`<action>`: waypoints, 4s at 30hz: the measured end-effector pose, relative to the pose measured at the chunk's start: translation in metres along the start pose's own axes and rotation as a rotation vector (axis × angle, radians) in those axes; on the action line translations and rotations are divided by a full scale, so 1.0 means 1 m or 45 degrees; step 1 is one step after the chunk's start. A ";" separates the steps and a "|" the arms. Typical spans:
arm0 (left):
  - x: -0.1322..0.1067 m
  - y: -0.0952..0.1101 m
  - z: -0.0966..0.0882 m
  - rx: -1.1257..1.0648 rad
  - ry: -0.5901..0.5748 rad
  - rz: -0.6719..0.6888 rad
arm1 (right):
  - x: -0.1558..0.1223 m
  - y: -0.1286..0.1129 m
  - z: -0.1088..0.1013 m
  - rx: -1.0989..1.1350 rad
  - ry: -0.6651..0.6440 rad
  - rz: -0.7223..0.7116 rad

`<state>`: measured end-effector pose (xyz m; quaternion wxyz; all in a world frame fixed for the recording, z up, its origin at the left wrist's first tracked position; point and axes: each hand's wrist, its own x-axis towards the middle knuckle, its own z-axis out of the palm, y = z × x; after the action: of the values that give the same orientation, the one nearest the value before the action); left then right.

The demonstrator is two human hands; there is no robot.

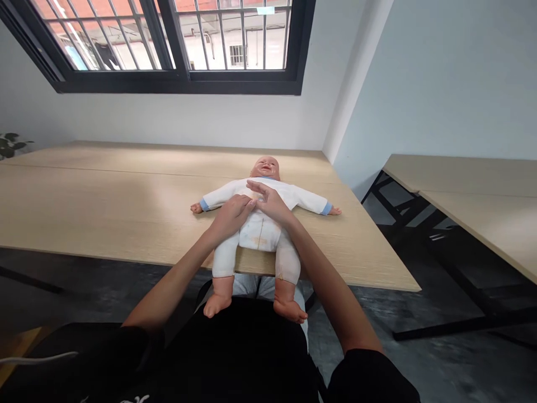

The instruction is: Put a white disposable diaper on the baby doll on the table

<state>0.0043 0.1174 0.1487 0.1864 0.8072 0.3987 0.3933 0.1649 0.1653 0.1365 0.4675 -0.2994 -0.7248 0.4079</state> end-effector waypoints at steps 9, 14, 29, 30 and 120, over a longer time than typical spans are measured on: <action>-0.028 0.002 0.005 -0.046 -0.213 -0.083 | -0.009 -0.006 -0.002 -0.151 0.363 0.034; -0.026 0.011 0.007 0.238 -0.294 -0.086 | -0.014 -0.006 -0.002 -0.096 0.362 0.079; -0.024 0.032 0.015 0.940 -0.372 -0.162 | -0.010 -0.001 0.004 -0.009 0.401 0.091; -0.025 0.030 0.015 0.924 -0.371 -0.157 | -0.010 -0.001 0.005 -0.013 0.399 0.088; -0.042 -0.015 -0.005 -0.248 -0.008 -0.487 | -0.056 -0.006 -0.046 -0.731 0.902 0.155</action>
<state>-0.0228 0.0929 0.1224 0.3360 0.6962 0.5043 0.3849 0.2287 0.1316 0.1279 0.5597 -0.5798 -0.5852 0.0899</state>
